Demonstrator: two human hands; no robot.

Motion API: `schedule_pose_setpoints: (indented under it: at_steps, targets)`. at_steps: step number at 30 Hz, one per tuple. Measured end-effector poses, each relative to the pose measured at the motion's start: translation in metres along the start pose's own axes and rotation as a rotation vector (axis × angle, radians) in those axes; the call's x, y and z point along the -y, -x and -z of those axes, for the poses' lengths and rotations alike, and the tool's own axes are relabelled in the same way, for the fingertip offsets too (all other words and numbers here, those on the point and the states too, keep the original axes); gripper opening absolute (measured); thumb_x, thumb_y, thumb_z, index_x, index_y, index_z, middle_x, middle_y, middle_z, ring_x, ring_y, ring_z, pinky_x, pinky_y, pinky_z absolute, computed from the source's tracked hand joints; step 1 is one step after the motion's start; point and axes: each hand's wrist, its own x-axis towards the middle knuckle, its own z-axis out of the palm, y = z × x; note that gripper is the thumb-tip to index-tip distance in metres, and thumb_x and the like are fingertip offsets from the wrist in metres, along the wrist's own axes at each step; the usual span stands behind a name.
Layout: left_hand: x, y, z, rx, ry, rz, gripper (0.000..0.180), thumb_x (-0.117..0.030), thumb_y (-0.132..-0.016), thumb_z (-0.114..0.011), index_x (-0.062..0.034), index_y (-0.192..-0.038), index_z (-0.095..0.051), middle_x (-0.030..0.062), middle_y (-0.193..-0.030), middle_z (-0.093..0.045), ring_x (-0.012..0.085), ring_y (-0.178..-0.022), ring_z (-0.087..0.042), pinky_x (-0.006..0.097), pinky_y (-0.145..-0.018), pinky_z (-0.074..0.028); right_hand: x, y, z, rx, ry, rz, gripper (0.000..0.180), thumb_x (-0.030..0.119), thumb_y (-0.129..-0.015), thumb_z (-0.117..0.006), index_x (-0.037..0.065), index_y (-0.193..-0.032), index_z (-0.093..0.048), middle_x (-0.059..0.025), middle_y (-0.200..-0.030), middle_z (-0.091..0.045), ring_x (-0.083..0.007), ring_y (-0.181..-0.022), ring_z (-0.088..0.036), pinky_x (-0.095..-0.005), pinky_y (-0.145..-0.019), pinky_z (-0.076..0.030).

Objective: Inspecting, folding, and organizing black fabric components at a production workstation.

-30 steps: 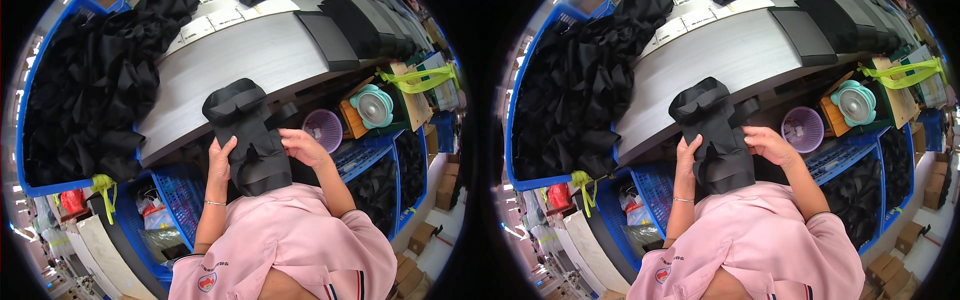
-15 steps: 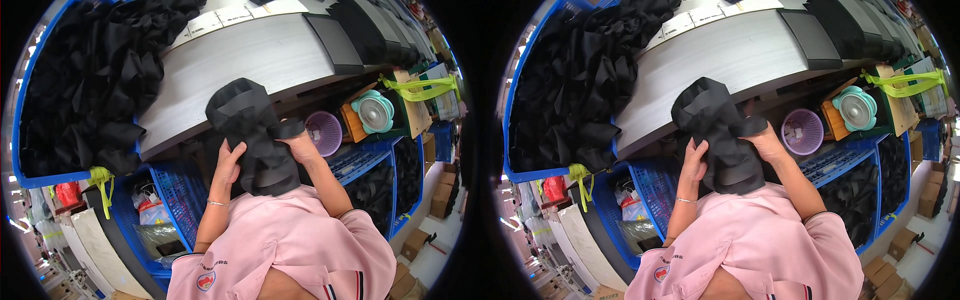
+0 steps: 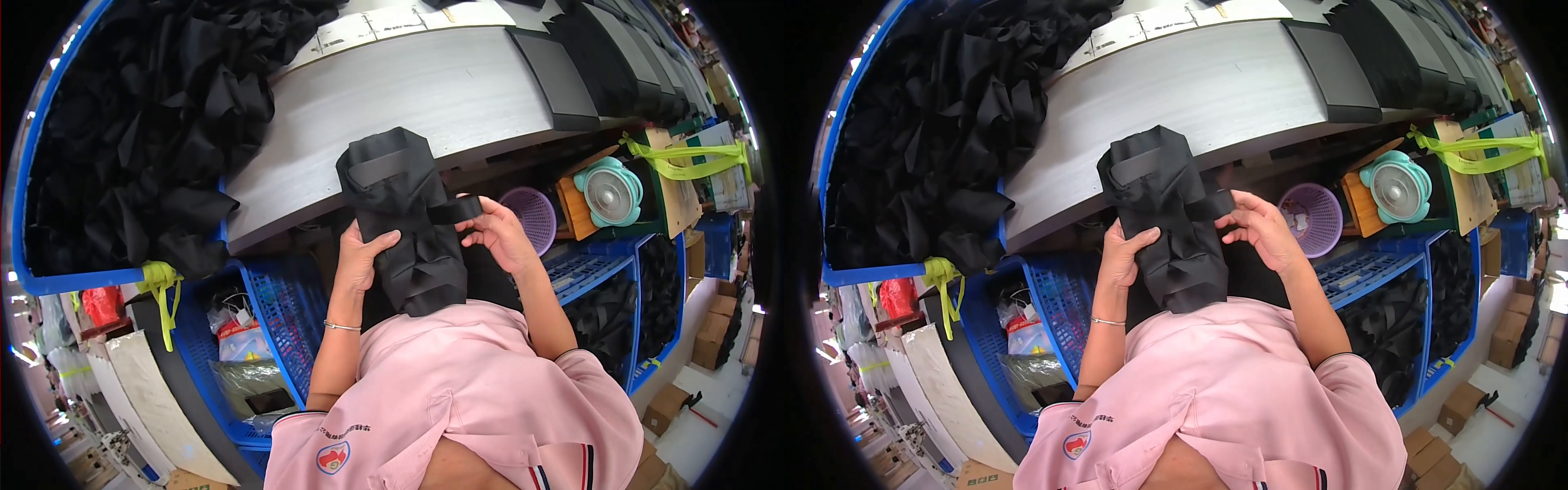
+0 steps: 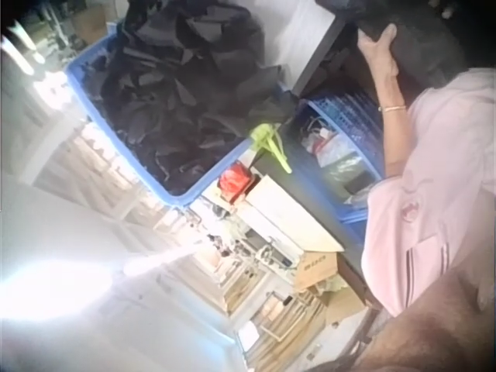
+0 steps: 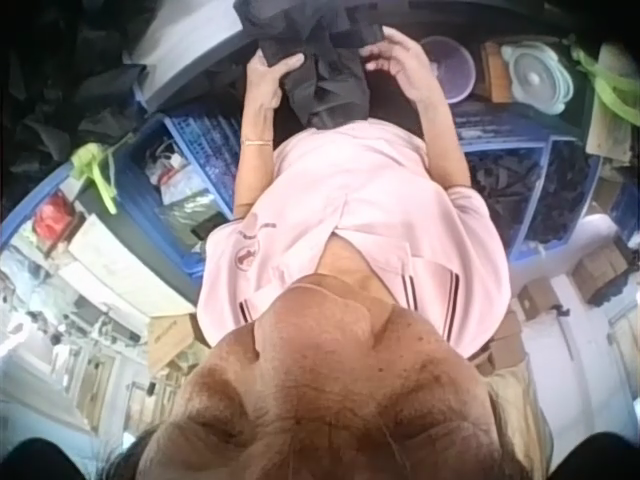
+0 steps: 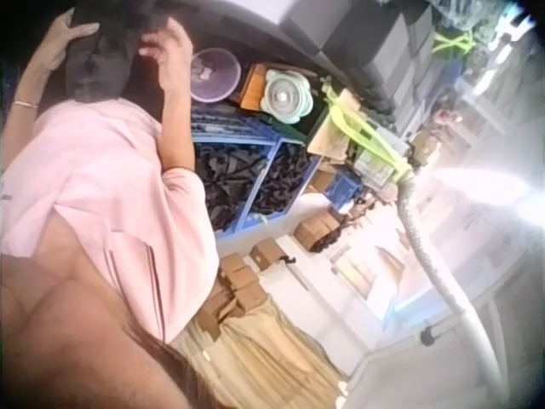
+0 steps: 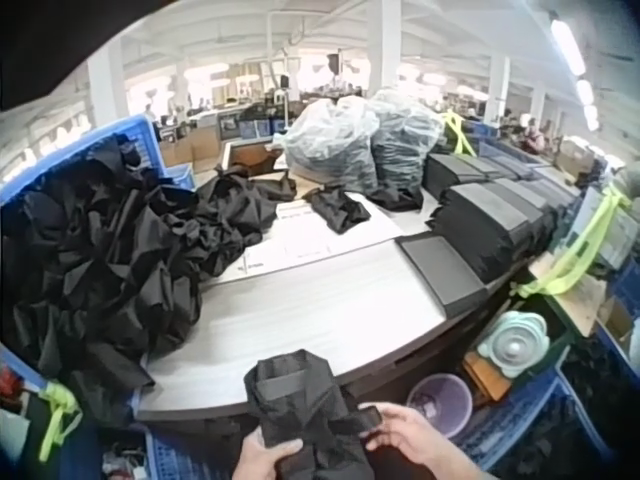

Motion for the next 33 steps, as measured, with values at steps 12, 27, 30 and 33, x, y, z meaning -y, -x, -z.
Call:
schedule_pose_setpoints:
  at_steps: [12,27,30,33]
  targets:
    - [-0.001,0.009,-0.006,0.256,-0.022,0.127,0.033,0.002,-0.087,-0.070,-0.0006,-0.119,-0.064,0.0034,-0.105,-0.072,0.0114,-0.091,-0.066,0.028,-0.085,-0.054,-0.005,-0.018,-0.021,-0.070,0.297,0.209,0.017,0.012,-0.095,-0.066,-0.004,-0.099,-0.070,0.0012,-0.086,-0.068,-0.0043,-0.077,-0.057,-0.0224,-0.069,-0.049]
    - [0.016,-0.018,-0.022,-0.087,-0.274,-0.190,0.031,-0.006,-0.086,-0.075,0.0038,-0.113,-0.064,0.0045,-0.106,-0.069,0.0101,-0.091,-0.062,0.026,-0.085,-0.052,-0.004,-0.040,-0.010,-0.063,0.609,0.255,0.022,0.008,-0.092,-0.066,-0.005,-0.109,-0.069,-0.0026,-0.084,-0.070,-0.0058,-0.076,-0.059,-0.0241,-0.067,-0.051]
    - [0.032,-0.034,-0.006,-0.120,-0.311,-0.209,0.024,-0.005,-0.089,-0.071,0.0034,-0.112,-0.065,0.0050,-0.107,-0.069,0.0109,-0.092,-0.063,0.027,-0.086,-0.052,-0.009,-0.018,-0.009,0.006,0.370,0.056,0.040,0.015,-0.094,-0.067,-0.006,-0.127,-0.059,-0.0036,-0.096,-0.068,-0.0111,-0.083,-0.062,-0.0274,-0.066,-0.054]
    - [0.023,-0.030,-0.008,-0.093,-0.116,-0.152,0.023,-0.004,-0.092,-0.068,0.0037,-0.114,-0.065,0.0056,-0.109,-0.069,0.0115,-0.094,-0.064,0.028,-0.088,-0.051,-0.009,-0.004,0.001,-0.108,0.461,-0.023,0.044,0.013,-0.093,-0.068,-0.004,-0.132,-0.056,-0.0053,-0.097,-0.069,-0.0126,-0.086,-0.063,-0.0276,-0.066,-0.054]
